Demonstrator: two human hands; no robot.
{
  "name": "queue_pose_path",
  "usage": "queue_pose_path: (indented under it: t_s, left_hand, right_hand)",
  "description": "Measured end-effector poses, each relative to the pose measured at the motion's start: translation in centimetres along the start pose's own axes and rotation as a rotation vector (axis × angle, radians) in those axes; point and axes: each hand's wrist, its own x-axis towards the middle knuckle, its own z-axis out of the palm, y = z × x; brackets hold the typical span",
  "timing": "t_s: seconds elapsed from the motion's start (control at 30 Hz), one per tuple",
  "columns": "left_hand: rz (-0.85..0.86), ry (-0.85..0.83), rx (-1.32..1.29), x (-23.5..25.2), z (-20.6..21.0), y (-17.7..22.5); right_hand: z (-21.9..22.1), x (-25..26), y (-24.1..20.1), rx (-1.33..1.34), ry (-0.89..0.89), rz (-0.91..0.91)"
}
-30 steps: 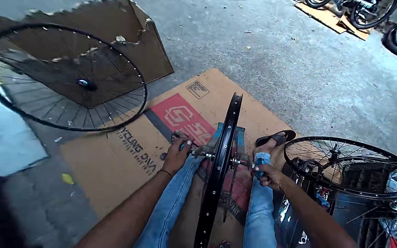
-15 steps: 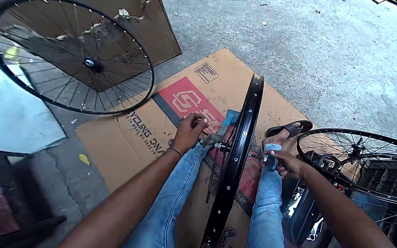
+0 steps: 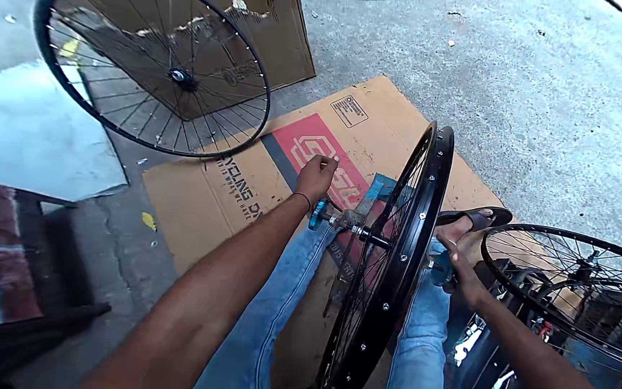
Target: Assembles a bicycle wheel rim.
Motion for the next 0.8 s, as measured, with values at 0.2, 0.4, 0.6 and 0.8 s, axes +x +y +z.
queue_pose_path:
  t_s: [0.2,0.4,0.6,0.8]
  left_hand:
    - [0.521,-0.143,0.000,-9.4,-0.7,-4.9]
    - [-0.061,-0.305,0.473,-8.7,-2.0,3.0]
    - [-0.303,-0.290,0.074,-2.8,-0.6,1.0]
    - [0.589,-0.181,-0.285,-8.6,0.5,-4.7]
  right_hand:
    - [-1.2,1.5,-3.0,0.431,-0.238,0.724]
    - [0.8,-0.4,-3.2,0.049,-0.148,0.227]
    - [1.3,-2.1,-0.9,-0.470,0.192,-0.389]
    - [-0.2,-1.0,-2.5,0.272,-0.017,0.183]
